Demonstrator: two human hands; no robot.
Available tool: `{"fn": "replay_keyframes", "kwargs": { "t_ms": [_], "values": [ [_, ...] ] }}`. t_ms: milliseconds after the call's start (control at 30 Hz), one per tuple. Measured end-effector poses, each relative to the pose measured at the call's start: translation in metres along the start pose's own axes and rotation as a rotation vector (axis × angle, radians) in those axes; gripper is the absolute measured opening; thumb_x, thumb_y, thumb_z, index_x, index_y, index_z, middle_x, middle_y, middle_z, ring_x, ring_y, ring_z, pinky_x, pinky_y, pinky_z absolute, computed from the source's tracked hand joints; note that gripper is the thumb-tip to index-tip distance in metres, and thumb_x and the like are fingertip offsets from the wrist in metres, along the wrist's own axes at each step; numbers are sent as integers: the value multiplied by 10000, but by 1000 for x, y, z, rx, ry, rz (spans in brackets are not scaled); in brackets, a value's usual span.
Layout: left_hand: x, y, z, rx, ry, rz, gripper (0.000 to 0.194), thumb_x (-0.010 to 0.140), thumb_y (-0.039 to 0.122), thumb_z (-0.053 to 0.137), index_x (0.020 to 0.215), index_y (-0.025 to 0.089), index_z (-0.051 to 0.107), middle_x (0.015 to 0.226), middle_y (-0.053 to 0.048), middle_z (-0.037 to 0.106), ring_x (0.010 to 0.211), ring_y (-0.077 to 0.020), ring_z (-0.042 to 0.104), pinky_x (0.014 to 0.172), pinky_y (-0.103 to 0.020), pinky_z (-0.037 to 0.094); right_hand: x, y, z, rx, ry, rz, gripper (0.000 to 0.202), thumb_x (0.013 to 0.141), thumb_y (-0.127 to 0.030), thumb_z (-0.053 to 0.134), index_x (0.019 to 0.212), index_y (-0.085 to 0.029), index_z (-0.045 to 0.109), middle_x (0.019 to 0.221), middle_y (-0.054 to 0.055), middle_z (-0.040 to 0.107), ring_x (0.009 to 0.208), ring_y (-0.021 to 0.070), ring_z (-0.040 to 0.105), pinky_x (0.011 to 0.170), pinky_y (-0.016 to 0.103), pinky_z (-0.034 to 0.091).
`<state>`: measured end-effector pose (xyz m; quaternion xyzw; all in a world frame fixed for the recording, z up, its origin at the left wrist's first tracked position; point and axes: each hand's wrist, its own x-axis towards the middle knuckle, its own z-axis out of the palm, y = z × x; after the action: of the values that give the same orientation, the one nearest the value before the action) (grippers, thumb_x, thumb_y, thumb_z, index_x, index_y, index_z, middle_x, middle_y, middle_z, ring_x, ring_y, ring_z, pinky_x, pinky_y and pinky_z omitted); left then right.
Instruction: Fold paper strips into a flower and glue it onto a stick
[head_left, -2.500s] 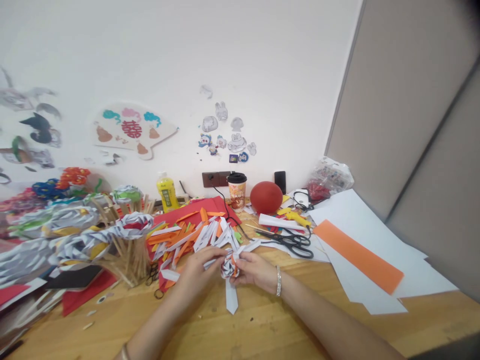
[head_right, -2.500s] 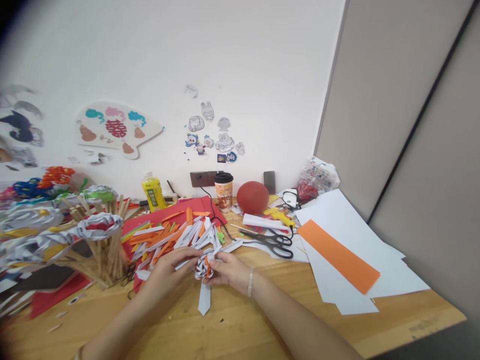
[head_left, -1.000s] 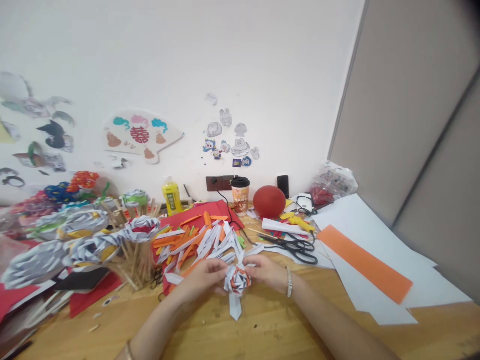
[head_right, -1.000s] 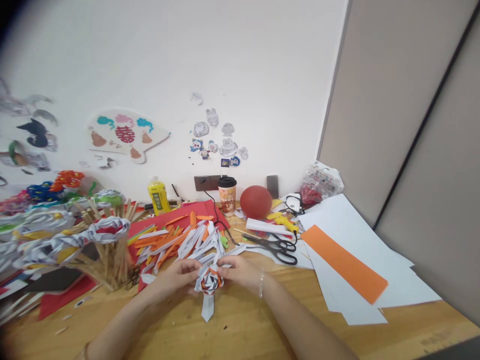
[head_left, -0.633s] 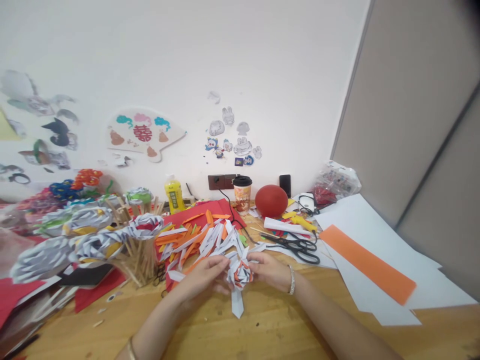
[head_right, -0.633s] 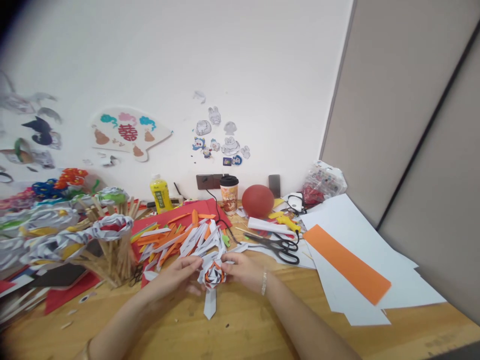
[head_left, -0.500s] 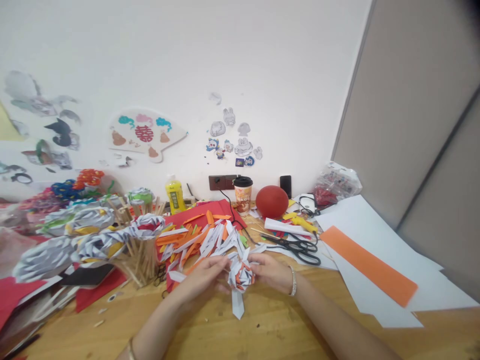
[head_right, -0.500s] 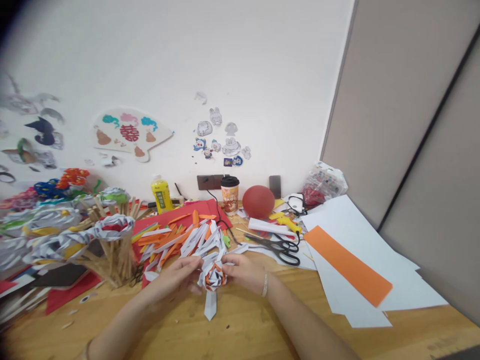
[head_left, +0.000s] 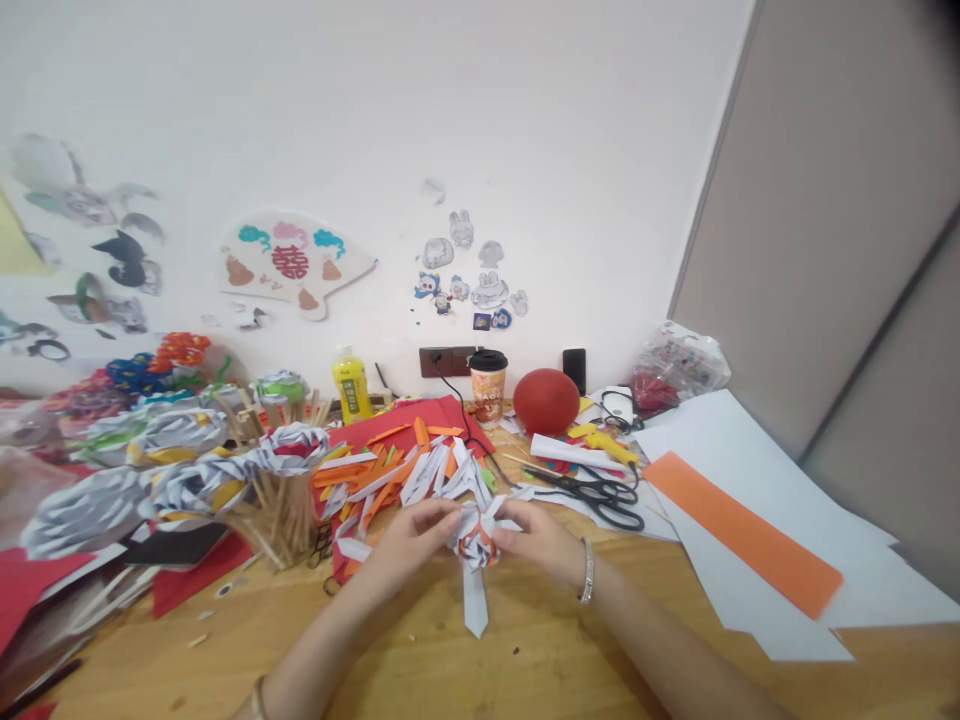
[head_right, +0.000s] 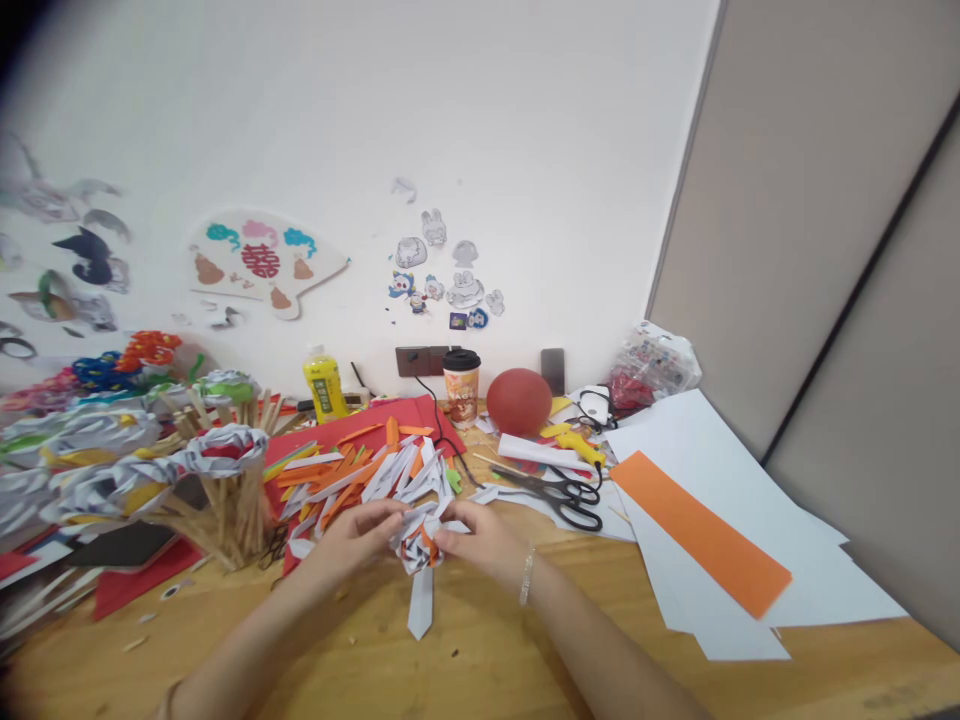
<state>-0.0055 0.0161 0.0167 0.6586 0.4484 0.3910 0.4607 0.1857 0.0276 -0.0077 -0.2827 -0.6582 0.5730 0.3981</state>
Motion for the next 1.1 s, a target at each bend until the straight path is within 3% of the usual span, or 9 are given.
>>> {"fn": "replay_keyframes", "kwargs": {
  "t_ms": [133, 267, 433, 567, 833, 967, 1100],
  "values": [
    [-1, 5, 1, 229, 97, 142, 245, 707, 357, 563, 815, 160, 661, 815, -57, 681, 758, -192, 593, 691, -268, 453, 2, 5, 3, 78, -6, -22, 390, 651, -431, 665, 895, -144, 564, 927, 67, 606, 885, 193, 557, 796, 340, 416],
    [-4, 7, 6, 390, 133, 186, 226, 759, 316, 491, 768, 176, 668, 758, -44, 686, 707, -181, 595, 642, -248, 438, 2, 13, 4, 24, 19, 7, 369, 652, -410, 669, 893, -156, 553, 897, 60, 612, 835, 186, 577, 778, 346, 425],
    [-4, 3, 12, 551, 85, 212, 232, 774, 287, 459, 713, 188, 660, 690, -24, 661, 657, -161, 579, 602, -226, 405, 5, 9, 5, -419, 148, -117, 172, 764, -322, 570, 855, -181, 609, 859, 40, 621, 833, 177, 562, 754, 303, 415],
    [0, -5, 16, 604, 25, 192, 251, 774, 276, 444, 682, 173, 654, 665, -32, 652, 652, -164, 569, 600, -224, 393, 7, 0, 8, -774, 177, -248, 52, 763, -194, 573, 748, -179, 620, 754, 16, 622, 762, 153, 550, 700, 261, 399],
    [6, -12, 21, 401, 22, 125, 334, 798, 378, 415, 659, 149, 614, 638, -3, 619, 623, -146, 537, 602, -220, 398, 9, 7, 9, -1218, 166, -428, 136, 786, -142, 508, 662, -159, 563, 666, 34, 587, 668, 155, 522, 612, 245, 382],
    [9, -19, 20, 310, -6, 81, 268, 759, 356, 478, 698, 140, 625, 640, -2, 620, 609, -145, 540, 585, -218, 405, 9, 6, 7, -1144, 152, -420, 117, 786, -138, 512, 696, -160, 583, 685, 34, 597, 697, 150, 527, 633, 237, 386],
    [9, -19, 18, 310, -24, 71, 268, 750, 356, 486, 714, 141, 641, 640, -7, 634, 597, -146, 544, 583, -222, 409, 8, 2, 4, -948, 118, -320, 82, 781, -165, 547, 776, -176, 628, 733, 20, 625, 739, 139, 545, 675, 231, 396]
  ]
}}
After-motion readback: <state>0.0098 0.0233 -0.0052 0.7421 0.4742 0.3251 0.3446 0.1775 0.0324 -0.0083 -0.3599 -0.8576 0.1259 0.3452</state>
